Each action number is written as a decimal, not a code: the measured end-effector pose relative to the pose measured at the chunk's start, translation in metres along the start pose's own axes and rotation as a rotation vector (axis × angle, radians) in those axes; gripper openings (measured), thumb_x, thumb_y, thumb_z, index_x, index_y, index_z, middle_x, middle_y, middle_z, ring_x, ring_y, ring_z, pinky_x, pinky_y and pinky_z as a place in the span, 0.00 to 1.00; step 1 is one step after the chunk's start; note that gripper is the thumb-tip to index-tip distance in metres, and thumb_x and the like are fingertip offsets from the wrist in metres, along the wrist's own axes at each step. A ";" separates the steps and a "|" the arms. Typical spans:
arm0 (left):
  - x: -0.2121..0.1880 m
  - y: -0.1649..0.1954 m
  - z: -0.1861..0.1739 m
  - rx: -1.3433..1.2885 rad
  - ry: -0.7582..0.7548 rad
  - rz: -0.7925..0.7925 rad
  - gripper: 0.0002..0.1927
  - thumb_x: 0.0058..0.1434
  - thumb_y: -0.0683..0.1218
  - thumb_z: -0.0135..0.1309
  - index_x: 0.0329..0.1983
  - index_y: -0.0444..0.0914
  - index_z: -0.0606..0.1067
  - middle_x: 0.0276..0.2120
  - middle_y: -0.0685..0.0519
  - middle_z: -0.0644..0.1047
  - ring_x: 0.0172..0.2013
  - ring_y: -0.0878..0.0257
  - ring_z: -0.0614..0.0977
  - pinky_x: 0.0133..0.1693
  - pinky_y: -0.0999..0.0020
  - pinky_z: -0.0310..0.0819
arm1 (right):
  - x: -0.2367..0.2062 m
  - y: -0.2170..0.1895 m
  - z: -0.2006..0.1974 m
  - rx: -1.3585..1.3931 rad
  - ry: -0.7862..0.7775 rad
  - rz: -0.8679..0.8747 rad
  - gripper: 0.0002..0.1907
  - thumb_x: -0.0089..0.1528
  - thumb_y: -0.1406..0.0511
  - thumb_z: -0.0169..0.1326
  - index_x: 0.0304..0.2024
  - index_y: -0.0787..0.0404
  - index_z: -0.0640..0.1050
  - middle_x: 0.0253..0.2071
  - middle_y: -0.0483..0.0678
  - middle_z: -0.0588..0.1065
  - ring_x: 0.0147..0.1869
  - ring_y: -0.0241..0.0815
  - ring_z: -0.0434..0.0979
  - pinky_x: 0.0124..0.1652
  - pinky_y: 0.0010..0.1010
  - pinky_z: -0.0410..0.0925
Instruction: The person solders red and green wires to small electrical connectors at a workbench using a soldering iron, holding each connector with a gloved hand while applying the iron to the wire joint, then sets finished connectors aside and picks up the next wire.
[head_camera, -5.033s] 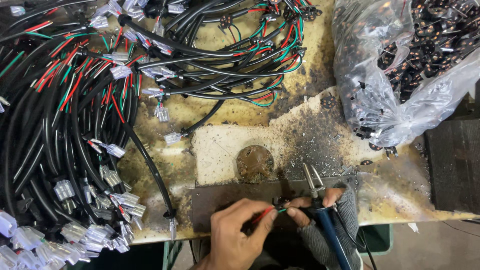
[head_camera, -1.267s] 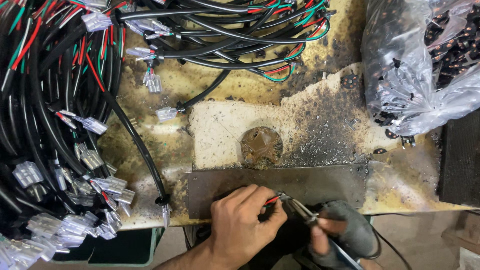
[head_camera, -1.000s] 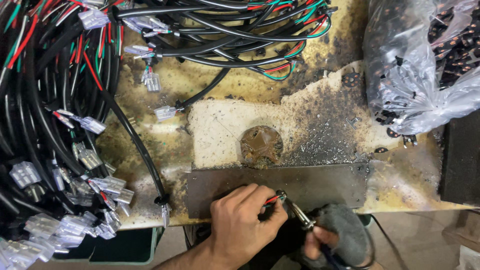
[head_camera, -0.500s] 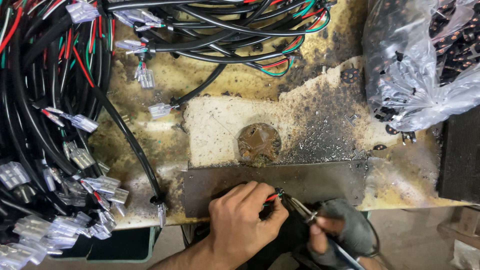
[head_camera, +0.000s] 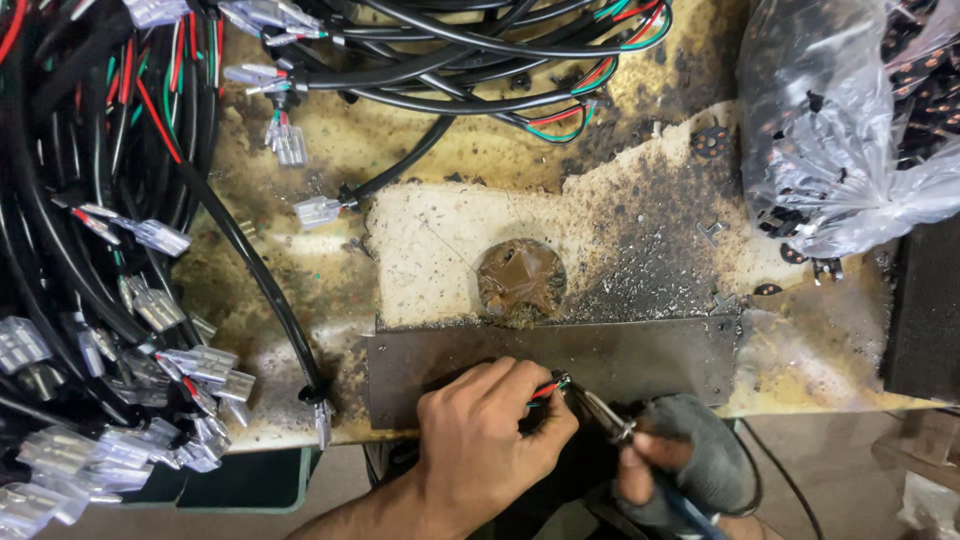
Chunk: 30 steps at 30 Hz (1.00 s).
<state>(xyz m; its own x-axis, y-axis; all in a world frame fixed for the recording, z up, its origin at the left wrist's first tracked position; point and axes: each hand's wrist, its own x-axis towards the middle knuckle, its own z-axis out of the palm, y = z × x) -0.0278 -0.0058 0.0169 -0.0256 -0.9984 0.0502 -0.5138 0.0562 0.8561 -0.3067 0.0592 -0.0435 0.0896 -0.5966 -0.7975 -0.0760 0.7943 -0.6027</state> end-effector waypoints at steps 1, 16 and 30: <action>0.000 0.000 0.000 0.006 -0.003 -0.001 0.08 0.53 0.45 0.64 0.28 0.41 0.75 0.24 0.54 0.76 0.25 0.54 0.81 0.26 0.61 0.74 | 0.000 0.000 -0.002 -0.164 0.048 -0.392 0.06 0.59 0.70 0.58 0.32 0.69 0.75 0.22 0.51 0.75 0.25 0.42 0.75 0.26 0.34 0.67; 0.002 0.002 -0.002 -0.023 -0.003 -0.019 0.08 0.52 0.44 0.64 0.28 0.40 0.75 0.24 0.53 0.77 0.25 0.53 0.81 0.26 0.61 0.75 | -0.011 -0.027 0.040 -0.749 0.288 -0.257 0.17 0.48 0.57 0.72 0.31 0.62 0.85 0.21 0.48 0.77 0.23 0.40 0.77 0.28 0.32 0.69; -0.002 -0.001 0.001 -0.012 0.010 -0.008 0.08 0.53 0.44 0.64 0.28 0.41 0.75 0.25 0.53 0.77 0.26 0.54 0.81 0.27 0.61 0.74 | -0.018 -0.070 0.044 -1.281 0.051 -1.249 0.29 0.48 0.58 0.65 0.53 0.47 0.79 0.35 0.50 0.75 0.32 0.46 0.74 0.34 0.37 0.69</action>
<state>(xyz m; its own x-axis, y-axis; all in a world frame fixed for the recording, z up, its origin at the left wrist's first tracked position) -0.0284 -0.0040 0.0154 -0.0131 -0.9987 0.0484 -0.5040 0.0484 0.8624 -0.2590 0.0191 0.0145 0.6663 -0.7365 0.1166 -0.6425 -0.6464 -0.4114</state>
